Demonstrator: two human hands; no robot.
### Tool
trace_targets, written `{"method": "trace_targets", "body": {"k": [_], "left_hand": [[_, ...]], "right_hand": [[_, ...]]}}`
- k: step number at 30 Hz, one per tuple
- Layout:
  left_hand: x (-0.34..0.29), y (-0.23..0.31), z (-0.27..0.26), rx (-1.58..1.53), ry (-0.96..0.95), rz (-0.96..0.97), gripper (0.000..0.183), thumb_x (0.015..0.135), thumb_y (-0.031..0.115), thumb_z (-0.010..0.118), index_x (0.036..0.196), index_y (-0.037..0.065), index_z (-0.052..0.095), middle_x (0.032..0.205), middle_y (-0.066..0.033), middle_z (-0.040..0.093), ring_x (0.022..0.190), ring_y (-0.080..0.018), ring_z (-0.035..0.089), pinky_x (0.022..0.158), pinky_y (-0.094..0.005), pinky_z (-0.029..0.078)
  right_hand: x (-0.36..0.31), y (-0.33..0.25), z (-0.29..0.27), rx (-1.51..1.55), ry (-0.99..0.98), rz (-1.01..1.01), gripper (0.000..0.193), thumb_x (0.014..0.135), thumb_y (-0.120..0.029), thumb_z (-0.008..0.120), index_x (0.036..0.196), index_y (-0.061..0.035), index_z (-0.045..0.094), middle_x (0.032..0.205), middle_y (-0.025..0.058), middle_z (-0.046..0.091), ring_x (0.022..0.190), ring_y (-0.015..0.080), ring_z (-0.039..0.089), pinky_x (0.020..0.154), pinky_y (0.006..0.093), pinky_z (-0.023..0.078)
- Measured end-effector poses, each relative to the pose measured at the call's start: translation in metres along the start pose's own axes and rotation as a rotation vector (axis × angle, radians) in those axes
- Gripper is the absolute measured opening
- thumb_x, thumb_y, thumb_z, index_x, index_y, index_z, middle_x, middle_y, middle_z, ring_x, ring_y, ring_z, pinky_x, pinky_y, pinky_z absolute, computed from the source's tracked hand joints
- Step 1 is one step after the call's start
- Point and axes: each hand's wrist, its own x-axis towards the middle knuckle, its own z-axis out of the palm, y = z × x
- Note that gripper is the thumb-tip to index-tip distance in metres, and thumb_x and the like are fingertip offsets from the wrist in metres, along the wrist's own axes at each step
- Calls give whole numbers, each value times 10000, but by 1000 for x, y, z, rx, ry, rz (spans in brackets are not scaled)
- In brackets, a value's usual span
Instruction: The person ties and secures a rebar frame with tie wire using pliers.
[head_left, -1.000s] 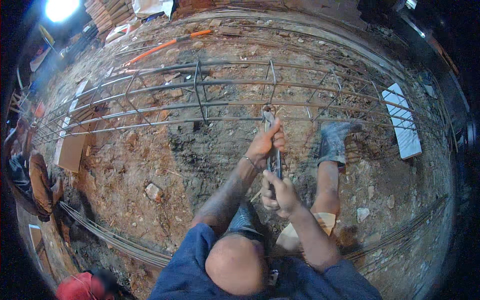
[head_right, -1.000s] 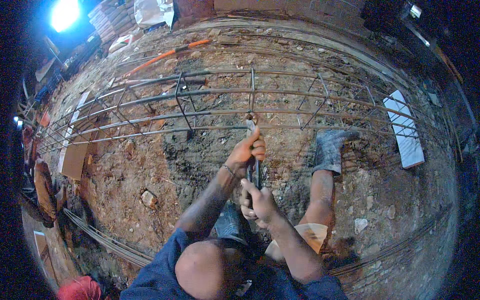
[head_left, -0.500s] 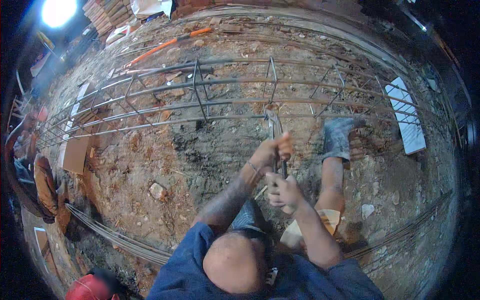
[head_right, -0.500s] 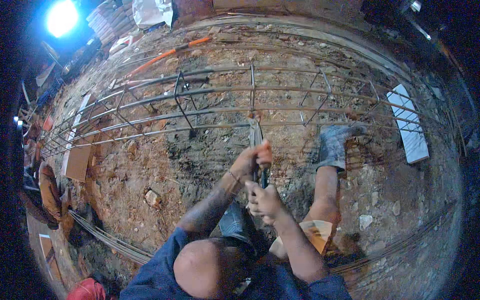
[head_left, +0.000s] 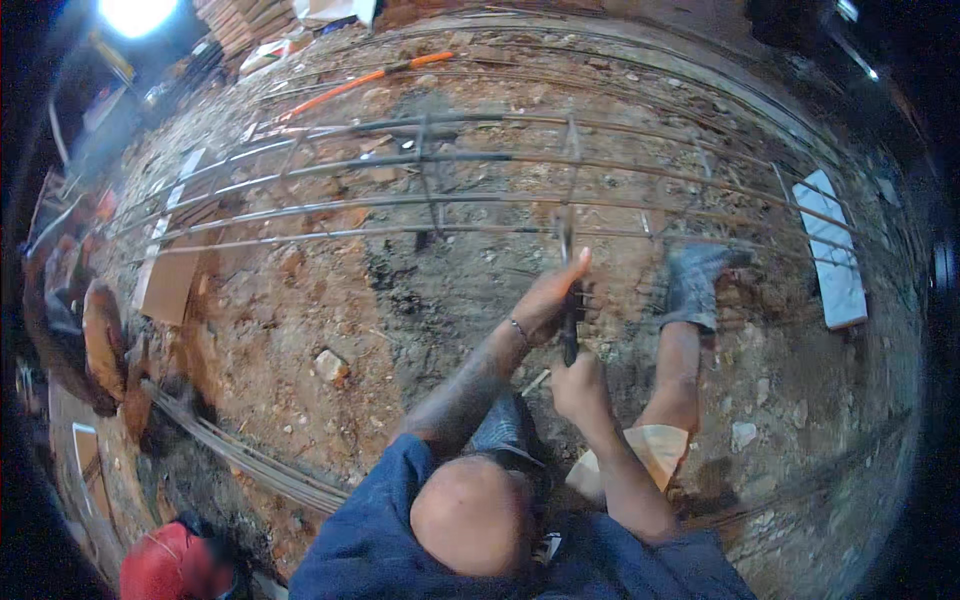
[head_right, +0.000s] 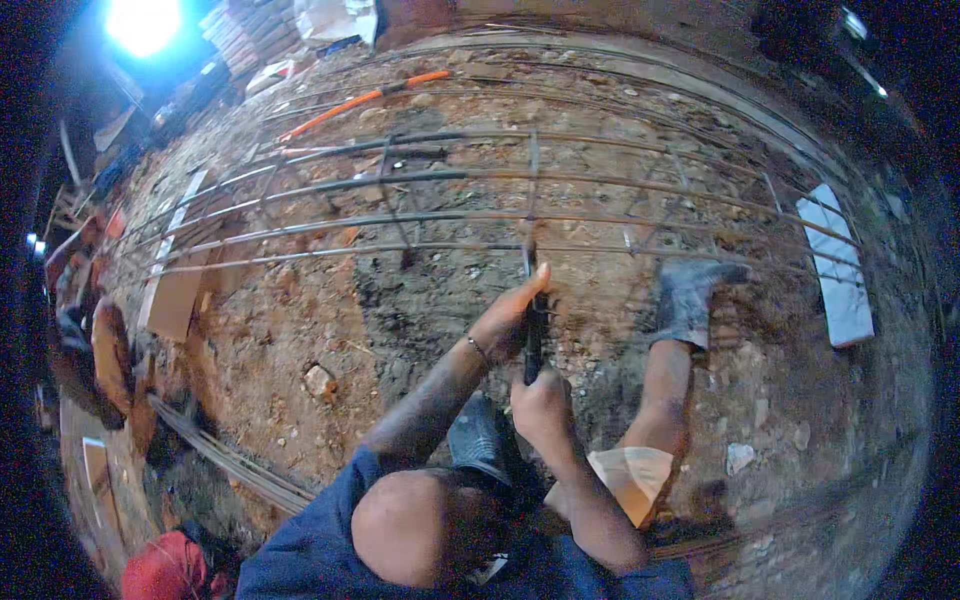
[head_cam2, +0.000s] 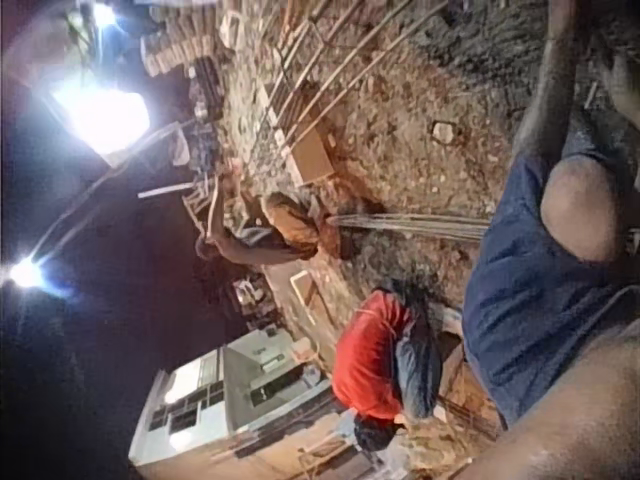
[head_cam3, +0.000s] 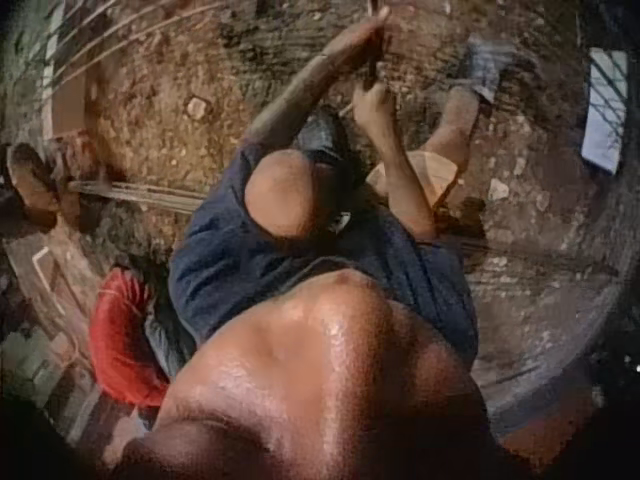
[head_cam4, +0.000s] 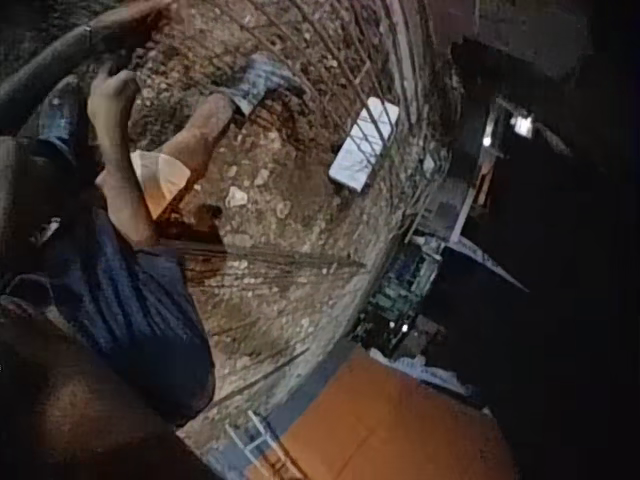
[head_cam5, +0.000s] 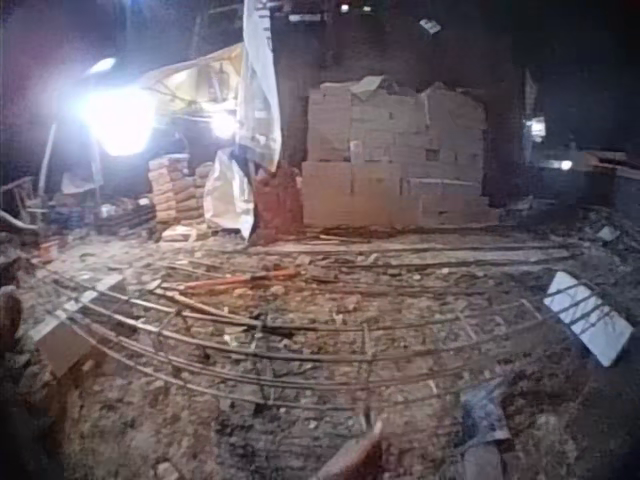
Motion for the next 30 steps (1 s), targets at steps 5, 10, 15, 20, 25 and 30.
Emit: {"method": "trace_targets", "body": {"k": [5,10,15,20,25,30], "left_hand": [[10,11,-11,269,92,93,394,860,500,535,819,110,500,629,47,458,511,-91,448,479,-245,379],[19,3,-28,-169,-259,-30,325,899,439,501,752,154,453,587,63,393,497,-80,392,460,-239,338],[0,-11,10,899,300,557,407,714,477,710,739,85,601,681,22,532,551,-87,440,494,-232,348],[7,-1,-18,706,411,327,371,796,452,643,742,90,578,683,52,534,472,-72,426,451,-241,350],[23,4,-28,184,5,112,402,813,464,619,951,93,555,611,46,497,475,-154,489,474,-262,413],[35,4,-21,1156,670,288,512,825,538,552,929,38,588,670,-29,557,526,-165,507,544,-268,417]], "right_hand": [[-2,-7,-1,-73,132,-166,376,806,-338,614,816,34,556,664,181,583,635,362,593,597,415,471],[7,-10,-24,1175,-774,317,361,812,-363,628,795,-6,577,665,38,600,597,179,601,543,331,476],[17,-1,-17,-32,141,-100,269,761,-205,617,841,44,554,737,253,601,717,427,595,613,501,453],[7,-3,-3,86,230,-411,270,779,-196,611,863,46,526,704,208,607,669,380,607,567,458,460],[28,37,16,685,-250,85,204,815,-194,597,855,-8,522,660,116,557,522,292,526,468,364,417],[11,51,41,44,309,-174,271,804,-182,598,958,25,514,765,178,610,701,372,609,607,480,479]]}}
